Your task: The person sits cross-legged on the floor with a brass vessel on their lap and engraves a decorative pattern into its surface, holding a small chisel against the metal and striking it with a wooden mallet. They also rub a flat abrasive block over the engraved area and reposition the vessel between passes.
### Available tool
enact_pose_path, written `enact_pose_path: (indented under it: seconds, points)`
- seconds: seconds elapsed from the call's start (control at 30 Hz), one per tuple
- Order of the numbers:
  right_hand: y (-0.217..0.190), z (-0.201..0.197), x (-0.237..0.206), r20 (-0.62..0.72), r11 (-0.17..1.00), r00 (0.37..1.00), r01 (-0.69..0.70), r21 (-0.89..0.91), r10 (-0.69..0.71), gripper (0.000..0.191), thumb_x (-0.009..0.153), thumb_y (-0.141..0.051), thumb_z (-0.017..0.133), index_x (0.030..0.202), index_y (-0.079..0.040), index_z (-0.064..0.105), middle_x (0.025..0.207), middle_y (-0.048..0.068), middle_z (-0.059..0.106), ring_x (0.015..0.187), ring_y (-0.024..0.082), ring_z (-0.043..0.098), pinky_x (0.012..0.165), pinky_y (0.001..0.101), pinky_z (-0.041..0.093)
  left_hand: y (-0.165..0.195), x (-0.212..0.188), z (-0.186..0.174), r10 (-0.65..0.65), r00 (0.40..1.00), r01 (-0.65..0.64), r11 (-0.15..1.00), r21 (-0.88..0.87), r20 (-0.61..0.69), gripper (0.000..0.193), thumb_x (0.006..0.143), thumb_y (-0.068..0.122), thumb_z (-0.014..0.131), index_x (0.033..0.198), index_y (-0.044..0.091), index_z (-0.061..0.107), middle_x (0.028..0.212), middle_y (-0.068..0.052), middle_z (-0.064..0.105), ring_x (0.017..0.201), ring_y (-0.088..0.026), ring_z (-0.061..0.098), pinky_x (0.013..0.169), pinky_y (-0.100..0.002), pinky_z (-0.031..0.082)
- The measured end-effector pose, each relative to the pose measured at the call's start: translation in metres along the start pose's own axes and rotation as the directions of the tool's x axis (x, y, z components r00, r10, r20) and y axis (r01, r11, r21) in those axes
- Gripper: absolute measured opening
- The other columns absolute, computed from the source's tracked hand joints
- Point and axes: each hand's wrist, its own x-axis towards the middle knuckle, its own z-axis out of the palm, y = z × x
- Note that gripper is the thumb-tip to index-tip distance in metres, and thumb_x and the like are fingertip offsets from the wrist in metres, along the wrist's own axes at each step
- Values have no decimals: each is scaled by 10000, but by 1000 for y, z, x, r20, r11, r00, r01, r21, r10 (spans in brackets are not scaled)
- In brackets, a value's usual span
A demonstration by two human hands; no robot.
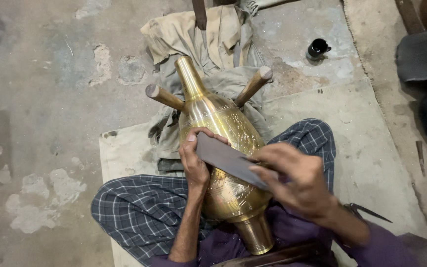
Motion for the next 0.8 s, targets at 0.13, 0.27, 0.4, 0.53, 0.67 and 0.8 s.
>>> enact_pose_path:
  seconds: [0.13,0.27,0.4,0.53,0.67,0.8]
  points:
    - [7,-5,3,76,992,991,-102,-81,108,672,784,-515,787,1250,-35,713,949,115,745,731,215,742,587,338,623,-5,3,-5,12,1000,-12,1000,-9,12,433,1040,316,264,1031,4,565,867,-236,730,791,-299,739,733,-401,637]
    - [35,34,-1,220,992,971,-77,-98,97,874,674,-661,813,1260,-23,696,948,116,752,737,222,761,602,350,637,-9,6,-8,36,998,-39,998,48,51,408,1025,305,266,1032,25,562,879,-231,739,819,-303,761,708,-423,664]
    - [50,52,-8,216,985,968,-103,-142,132,805,707,-647,813,1220,-36,709,956,93,762,700,196,773,601,341,651,-7,7,-2,85,992,-101,977,188,93,468,1018,344,272,1063,16,603,886,-219,768,795,-306,780,690,-417,677]
    - [56,34,-14,204,979,966,-126,-161,158,748,724,-610,831,1196,-40,719,948,104,777,723,209,789,555,326,651,4,0,13,84,983,-113,977,179,165,566,1067,462,303,1251,3,579,1065,-257,742,984,-338,757,797,-446,678]
    - [87,-12,-46,79,951,967,-221,-216,243,696,728,-585,819,1142,-30,748,952,140,788,701,208,784,552,308,642,24,-19,3,68,996,-85,945,316,64,642,1064,562,268,1393,71,519,1239,-243,722,1091,-324,748,840,-440,677]
    - [144,-53,-93,-68,715,778,-604,-351,624,700,743,-561,798,1192,-27,745,843,158,782,471,206,726,403,350,601,37,-38,-42,173,983,-146,933,328,-54,558,1101,487,302,1340,56,563,1200,-240,739,1084,-346,767,901,-483,672]
